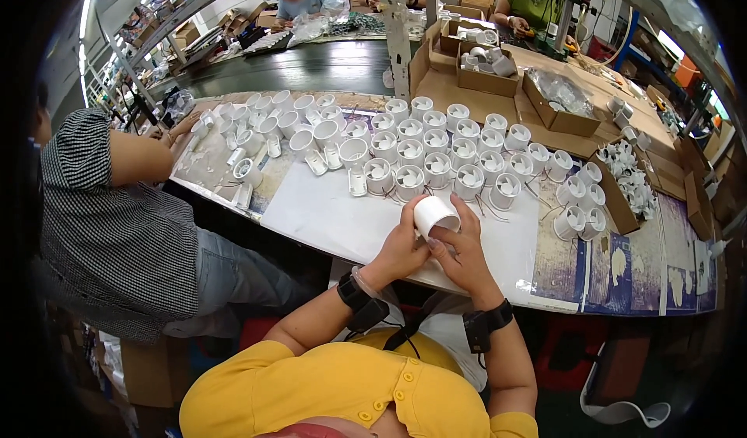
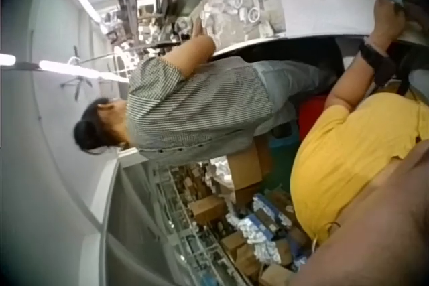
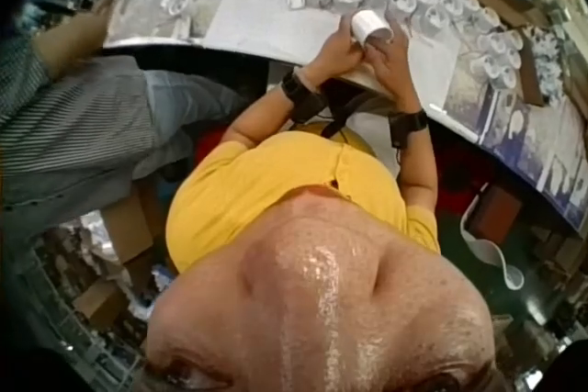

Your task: Assembling small wires and components into white plastic circular housings at a factory workstation.

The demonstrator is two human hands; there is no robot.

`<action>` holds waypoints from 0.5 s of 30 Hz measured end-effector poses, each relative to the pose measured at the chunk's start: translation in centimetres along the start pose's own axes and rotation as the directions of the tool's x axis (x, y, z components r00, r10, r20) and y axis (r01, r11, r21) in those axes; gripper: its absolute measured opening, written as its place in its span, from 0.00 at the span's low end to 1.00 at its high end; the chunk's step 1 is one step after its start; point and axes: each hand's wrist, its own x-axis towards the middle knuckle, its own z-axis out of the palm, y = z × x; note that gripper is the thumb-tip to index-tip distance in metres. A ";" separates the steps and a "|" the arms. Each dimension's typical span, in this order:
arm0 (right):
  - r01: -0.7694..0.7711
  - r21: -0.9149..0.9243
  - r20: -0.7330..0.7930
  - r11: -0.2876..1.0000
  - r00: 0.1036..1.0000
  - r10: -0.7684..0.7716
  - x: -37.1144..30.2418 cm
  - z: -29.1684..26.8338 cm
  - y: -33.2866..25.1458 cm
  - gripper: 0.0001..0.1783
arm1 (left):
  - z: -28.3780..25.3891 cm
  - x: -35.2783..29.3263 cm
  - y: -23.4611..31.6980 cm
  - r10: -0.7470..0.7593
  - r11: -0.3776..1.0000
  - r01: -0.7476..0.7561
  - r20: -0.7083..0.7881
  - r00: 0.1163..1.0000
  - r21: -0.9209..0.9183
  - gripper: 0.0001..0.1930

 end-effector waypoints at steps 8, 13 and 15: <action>-0.102 0.192 -0.170 0.976 0.976 0.135 -0.1 0.3 0.3 0.07 | -0.3 0.3 -1.0 -0.152 0.971 0.142 -0.037 0.988 -0.193 0.38; 0.058 0.197 -0.253 0.979 0.968 -0.007 0.6 0.8 0.0 0.08 | -0.6 0.4 -1.5 -0.172 0.950 0.160 -0.023 0.985 -0.269 0.32; 0.017 0.213 -0.274 0.977 0.961 0.043 0.2 0.6 0.3 0.09 | -0.2 0.6 -1.5 -0.133 0.959 0.124 -0.018 0.991 -0.256 0.30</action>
